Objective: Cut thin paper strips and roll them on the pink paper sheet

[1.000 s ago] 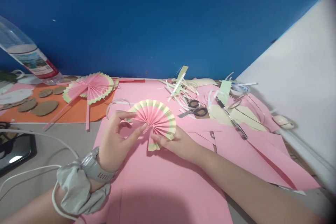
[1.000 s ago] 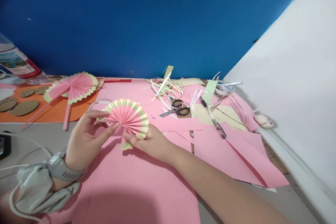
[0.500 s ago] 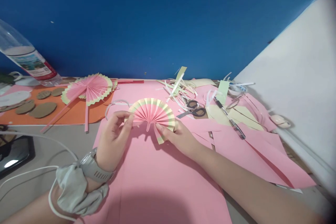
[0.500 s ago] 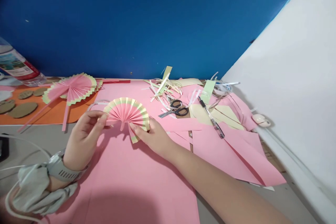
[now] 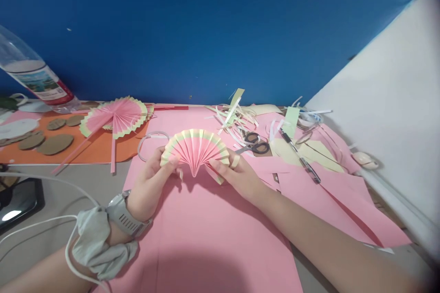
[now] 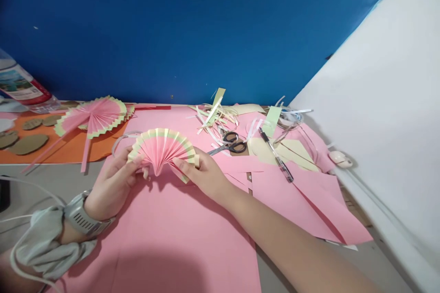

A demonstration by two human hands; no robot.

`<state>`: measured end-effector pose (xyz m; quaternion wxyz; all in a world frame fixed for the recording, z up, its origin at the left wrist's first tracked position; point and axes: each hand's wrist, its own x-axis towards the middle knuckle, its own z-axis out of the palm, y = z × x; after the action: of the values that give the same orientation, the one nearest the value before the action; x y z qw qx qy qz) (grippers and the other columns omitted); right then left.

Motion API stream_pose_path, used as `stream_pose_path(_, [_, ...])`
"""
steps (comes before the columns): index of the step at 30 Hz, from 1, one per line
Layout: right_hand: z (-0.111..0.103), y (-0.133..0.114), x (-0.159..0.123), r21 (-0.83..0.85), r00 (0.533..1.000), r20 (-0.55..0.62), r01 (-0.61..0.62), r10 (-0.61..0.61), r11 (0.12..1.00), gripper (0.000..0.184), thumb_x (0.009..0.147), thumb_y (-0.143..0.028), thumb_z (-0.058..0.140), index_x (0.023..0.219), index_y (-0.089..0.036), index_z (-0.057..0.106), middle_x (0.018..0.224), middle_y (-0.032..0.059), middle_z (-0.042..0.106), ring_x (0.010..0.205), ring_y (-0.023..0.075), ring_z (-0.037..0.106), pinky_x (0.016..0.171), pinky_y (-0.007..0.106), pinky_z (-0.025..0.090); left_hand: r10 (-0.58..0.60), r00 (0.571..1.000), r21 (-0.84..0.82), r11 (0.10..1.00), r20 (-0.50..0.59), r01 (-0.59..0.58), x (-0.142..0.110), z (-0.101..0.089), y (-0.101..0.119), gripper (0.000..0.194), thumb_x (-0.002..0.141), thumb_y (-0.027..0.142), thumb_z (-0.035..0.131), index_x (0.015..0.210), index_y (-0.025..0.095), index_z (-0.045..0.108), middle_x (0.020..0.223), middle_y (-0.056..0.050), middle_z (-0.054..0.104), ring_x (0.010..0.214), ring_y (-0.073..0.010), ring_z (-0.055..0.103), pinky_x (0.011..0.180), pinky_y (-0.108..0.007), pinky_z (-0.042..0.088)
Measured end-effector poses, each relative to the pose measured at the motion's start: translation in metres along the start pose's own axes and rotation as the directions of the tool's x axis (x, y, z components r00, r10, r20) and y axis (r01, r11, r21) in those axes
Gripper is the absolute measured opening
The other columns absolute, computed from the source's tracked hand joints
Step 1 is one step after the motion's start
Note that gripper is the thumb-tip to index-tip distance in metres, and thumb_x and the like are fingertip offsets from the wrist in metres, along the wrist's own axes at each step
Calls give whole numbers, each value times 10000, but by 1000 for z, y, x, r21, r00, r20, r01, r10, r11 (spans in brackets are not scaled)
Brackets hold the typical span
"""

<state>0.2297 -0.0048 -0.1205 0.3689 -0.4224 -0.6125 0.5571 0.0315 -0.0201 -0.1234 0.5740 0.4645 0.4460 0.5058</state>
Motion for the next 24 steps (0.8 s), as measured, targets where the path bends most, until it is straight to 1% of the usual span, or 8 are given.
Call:
stream_pose_path(2, [-1,-2,1,-9,999,-25,22,-22,1000,268,819,-438,594,924,-195,552,687,-29,552,624,125,530,607,243,432,6,999,-10,1000,-35,-6,2,-1,-1,161,864,357,532,912,207,498,639,43,530,537,-91,521,490,-211,467])
stream_pose_path(5, [-4,-5,3,-11,995,-92,28,-29,1000,363,759,-403,673,1040,-209,549,891,7,596,813,155,566,722,258,445,20,994,-17,1000,-105,-22,3,-2,-2,180,867,373,537,951,220,495,660,53,524,566,-88,551,509,-205,488])
stream_pose_path(7, [-8,-8,4,8,992,-128,-15,16,1000,302,770,-408,660,981,-215,561,783,-23,561,702,126,540,651,241,434,28,990,-7,1000,-136,-29,2,-2,-2,205,870,389,530,983,221,501,718,43,549,615,-95,588,555,-222,518])
stream_pose_path(10, [-14,-11,7,46,985,-157,-62,68,997,240,791,-433,630,856,-216,549,581,-79,397,474,71,373,489,211,349,47,988,36,998,-146,-42,3,-3,0,252,859,406,542,1016,209,526,790,23,576,678,-115,623,590,-243,542])
stream_pose_path(15, [-19,-13,10,120,979,-183,-67,88,991,297,772,-480,636,884,-234,512,521,-109,251,402,50,182,383,197,187,75,988,109,992,-134,-61,7,-5,1,309,830,426,582,1036,204,521,833,12,595,717,-127,647,616,-238,545])
stream_pose_path(18, [-18,-13,12,154,975,-195,-77,107,985,298,801,-500,588,913,-239,498,520,-112,193,406,55,147,370,190,130,81,989,146,987,-126,-62,8,-5,1,373,834,467,553,1093,204,497,822,-1,617,715,-144,649,623,-268,543])
stream_pose_path(20, [-19,-12,14,160,969,-220,-74,109,984,299,814,-482,573,974,-237,508,536,-110,186,417,56,151,379,186,149,75,990,186,981,-116,-52,8,-3,0,450,843,479,528,1183,194,452,822,-13,625,712,-156,647,638,-302,545])
stream_pose_path(24, [-27,-3,19,125,932,-348,-57,97,990,359,787,-425,602,1080,-250,493,638,-86,307,452,51,241,406,186,213,88,992,325,944,-95,-52,5,-2,-4,636,857,432,525,1373,196,238,788,6,597,670,-143,615,669,-321,522])
